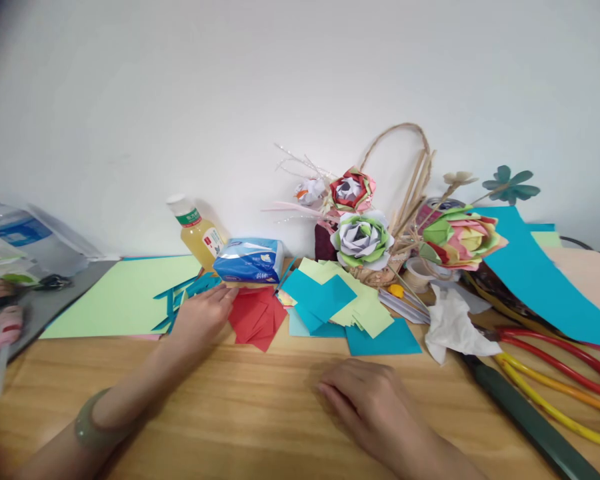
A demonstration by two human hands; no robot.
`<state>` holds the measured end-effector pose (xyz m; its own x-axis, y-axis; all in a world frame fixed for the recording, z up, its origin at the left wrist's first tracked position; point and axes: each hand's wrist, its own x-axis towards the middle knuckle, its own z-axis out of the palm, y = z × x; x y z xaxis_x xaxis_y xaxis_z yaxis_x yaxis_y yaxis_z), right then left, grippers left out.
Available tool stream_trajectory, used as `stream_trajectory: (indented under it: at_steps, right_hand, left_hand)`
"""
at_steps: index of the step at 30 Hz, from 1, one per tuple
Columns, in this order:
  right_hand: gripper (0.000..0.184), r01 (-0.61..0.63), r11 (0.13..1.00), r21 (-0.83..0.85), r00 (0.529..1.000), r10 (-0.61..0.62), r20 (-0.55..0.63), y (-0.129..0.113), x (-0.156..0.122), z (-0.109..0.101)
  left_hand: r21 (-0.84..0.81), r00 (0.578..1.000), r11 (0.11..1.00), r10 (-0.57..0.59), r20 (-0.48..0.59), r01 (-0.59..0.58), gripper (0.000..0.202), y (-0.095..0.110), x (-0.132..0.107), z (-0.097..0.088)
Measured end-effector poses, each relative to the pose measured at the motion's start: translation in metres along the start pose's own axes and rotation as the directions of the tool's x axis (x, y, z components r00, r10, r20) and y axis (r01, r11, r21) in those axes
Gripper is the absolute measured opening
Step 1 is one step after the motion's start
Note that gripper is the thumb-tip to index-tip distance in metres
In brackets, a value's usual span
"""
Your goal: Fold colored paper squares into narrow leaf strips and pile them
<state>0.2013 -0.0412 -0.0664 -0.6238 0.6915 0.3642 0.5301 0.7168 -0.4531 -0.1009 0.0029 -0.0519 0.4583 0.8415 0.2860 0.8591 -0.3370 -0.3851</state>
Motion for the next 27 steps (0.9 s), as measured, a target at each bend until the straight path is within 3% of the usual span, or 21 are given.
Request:
stream_trajectory:
  at_steps: [3, 4, 5, 8, 12, 15, 18, 21, 27]
  right_hand:
    - [0.017, 0.056, 0.996, -0.074, 0.99, -0.065, -0.123, -0.001, -0.001, 0.001]
    - [0.016, 0.076, 0.99, -0.119, 0.981, -0.096, -0.17, -0.001, -0.002, 0.002]
    - [0.02, 0.092, 0.981, -0.169, 0.97, -0.127, -0.207, -0.002, -0.002, 0.003]
    - [0.038, 0.131, 0.947, -0.292, 0.955, -0.2, -0.22, -0.006, -0.002, 0.008]
    - [0.038, 0.223, 0.921, -0.319, 0.964, -0.257, -0.067, -0.006, -0.003, 0.011]
    - [0.023, 0.254, 0.934, -0.251, 0.963, -0.267, -0.019, -0.004, -0.003, 0.009]
    - [0.02, 0.228, 0.959, -0.168, 0.973, -0.233, -0.005, -0.002, -0.004, 0.007]
    - [0.017, 0.173, 0.981, -0.09, 0.985, -0.171, 0.022, 0.001, -0.004, 0.006]
    - [0.016, 0.083, 0.994, -0.067, 0.996, -0.082, 0.018, 0.007, -0.003, 0.003]
  left_hand:
    - [-0.021, 0.985, 0.999, 0.031, -0.172, -0.035, 0.028, 0.014, -0.008, -0.019]
    - [-0.05, 0.927, 0.995, 0.066, -0.368, -0.091, 0.025, 0.022, -0.01, -0.026]
    - [-0.08, 0.87, 0.98, 0.122, -0.478, -0.181, 0.024, 0.032, -0.011, -0.033]
    - [-0.253, 0.822, 0.887, 0.208, -0.529, -0.387, 0.03, 0.063, -0.014, -0.046]
    - [-0.459, 0.809, 0.707, 0.28, -0.516, -0.538, 0.026, 0.086, -0.015, -0.048]
    - [-0.526, 0.827, 0.665, 0.271, -0.492, -0.531, 0.024, 0.09, -0.019, -0.041]
    - [-0.604, 0.904, 0.683, 0.218, -0.368, -0.411, 0.03, 0.089, -0.023, -0.032]
    - [-0.684, 0.962, 0.678, 0.144, -0.233, -0.267, 0.024, 0.089, -0.026, -0.025]
    - [-0.849, 0.998, 0.527, -0.004, -0.062, -0.05, 0.008, 0.084, -0.027, -0.022]
